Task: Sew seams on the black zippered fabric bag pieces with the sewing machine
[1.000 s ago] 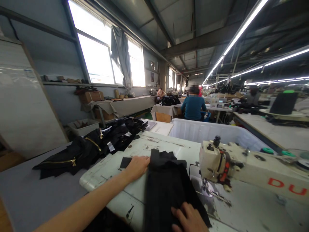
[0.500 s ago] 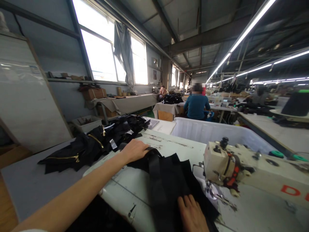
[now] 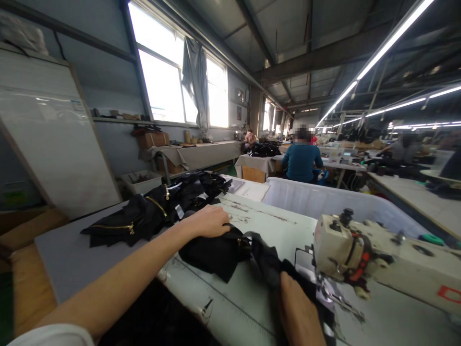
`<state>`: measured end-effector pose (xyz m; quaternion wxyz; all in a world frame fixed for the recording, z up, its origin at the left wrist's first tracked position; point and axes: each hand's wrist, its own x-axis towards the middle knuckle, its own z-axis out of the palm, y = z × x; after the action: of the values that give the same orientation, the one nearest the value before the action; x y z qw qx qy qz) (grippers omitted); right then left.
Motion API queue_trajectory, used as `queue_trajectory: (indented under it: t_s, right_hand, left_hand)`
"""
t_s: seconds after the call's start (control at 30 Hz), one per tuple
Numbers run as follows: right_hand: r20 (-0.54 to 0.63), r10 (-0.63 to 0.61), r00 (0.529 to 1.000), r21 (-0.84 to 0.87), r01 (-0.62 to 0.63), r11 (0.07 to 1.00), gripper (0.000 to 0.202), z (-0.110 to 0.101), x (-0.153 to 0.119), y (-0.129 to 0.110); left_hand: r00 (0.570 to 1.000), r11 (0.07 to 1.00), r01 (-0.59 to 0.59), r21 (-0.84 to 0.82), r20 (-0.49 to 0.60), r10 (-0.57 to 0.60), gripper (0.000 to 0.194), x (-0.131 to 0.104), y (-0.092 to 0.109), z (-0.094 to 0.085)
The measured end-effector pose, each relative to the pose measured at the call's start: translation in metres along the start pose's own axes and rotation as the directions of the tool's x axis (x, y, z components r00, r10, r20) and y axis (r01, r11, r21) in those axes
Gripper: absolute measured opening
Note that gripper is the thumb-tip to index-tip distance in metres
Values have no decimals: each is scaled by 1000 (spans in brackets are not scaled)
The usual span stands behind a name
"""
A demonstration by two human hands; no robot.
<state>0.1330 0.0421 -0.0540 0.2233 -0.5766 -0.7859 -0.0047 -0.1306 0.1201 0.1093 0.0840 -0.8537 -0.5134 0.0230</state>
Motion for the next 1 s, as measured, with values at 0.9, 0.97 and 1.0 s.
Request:
queue_trajectory:
  t_s: [0.9,0.97,1.0]
  right_hand:
    - [75,278,958,690,-251,678,55,-51,-4,29]
    - [74,283,956,699,-252,669,52,-52,-3,28]
    - [71,288,955,700,-253,667,51,-53,-3,28]
  left_hand:
    - [978,869,-189,-458,-11,207,33,-30,-19,-15]
    - [978,861,-184,-474,-3,207,31,-35,-15,-19]
    - [978,858,-180,-481,2,207,34,-38,-12,-21]
